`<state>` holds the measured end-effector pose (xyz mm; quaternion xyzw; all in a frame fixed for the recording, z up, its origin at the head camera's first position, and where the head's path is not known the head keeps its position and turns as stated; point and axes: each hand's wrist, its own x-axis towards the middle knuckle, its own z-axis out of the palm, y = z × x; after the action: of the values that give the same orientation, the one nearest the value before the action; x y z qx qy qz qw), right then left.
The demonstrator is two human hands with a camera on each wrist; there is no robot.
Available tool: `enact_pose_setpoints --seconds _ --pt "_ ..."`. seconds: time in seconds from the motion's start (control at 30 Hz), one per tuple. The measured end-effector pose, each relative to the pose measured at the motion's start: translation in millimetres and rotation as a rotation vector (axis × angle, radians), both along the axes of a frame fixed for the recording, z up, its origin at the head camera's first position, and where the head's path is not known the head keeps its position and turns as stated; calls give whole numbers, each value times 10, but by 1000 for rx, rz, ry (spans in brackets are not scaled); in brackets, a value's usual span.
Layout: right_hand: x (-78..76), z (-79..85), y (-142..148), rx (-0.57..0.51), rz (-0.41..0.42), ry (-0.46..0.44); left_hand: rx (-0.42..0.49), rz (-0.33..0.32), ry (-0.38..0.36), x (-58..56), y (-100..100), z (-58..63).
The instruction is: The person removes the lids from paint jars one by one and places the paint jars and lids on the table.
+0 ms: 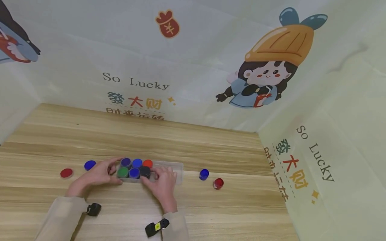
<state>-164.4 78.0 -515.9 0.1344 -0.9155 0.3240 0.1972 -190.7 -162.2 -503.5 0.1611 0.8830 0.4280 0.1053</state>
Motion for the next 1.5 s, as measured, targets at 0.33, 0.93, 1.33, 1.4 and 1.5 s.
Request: enact_pose_setpoints --seconds 0.33,0.93,1.33,1.4,1.5 --pt "-76 71 47 -118 -19 210 6 -8 -6 1 2 -4" --pt "-165 847 313 -259 73 404 37 14 93 -32 -33 393" --pt "-173 996 312 -246 71 347 329 -63 310 -152 413 1022" --pt "-171 1028 311 -237 73 349 355 -90 337 -174 477 1094" --pt "-169 1075 313 -226 82 349 371 -119 364 -201 555 1171"
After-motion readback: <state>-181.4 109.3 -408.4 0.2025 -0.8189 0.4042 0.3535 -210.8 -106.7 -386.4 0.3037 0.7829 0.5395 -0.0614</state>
